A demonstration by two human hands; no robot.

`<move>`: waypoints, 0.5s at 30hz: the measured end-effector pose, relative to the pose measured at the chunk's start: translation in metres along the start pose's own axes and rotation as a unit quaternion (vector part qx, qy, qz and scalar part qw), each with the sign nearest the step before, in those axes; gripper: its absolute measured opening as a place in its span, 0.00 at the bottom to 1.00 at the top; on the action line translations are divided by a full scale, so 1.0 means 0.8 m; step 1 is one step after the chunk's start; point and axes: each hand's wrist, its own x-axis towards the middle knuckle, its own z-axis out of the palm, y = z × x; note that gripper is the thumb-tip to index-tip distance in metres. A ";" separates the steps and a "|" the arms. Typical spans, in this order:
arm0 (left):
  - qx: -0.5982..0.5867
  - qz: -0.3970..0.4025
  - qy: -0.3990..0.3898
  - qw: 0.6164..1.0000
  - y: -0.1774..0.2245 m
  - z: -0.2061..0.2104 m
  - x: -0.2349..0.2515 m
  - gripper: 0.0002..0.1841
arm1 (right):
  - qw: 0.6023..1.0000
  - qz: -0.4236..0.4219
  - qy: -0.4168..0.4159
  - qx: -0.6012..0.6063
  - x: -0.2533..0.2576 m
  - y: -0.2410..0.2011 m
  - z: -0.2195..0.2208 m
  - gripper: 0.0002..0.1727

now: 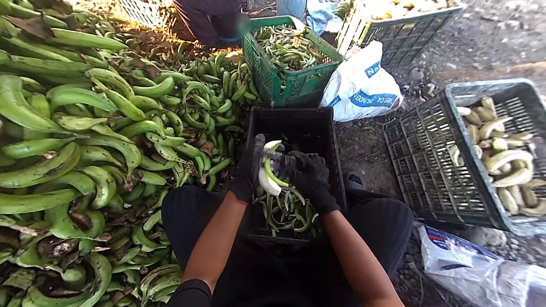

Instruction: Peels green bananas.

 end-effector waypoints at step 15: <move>0.563 -0.104 -0.176 0.801 0.008 -0.002 -0.019 0.25 | 0.943 0.233 -0.208 -0.116 -0.036 0.075 -0.062 0.47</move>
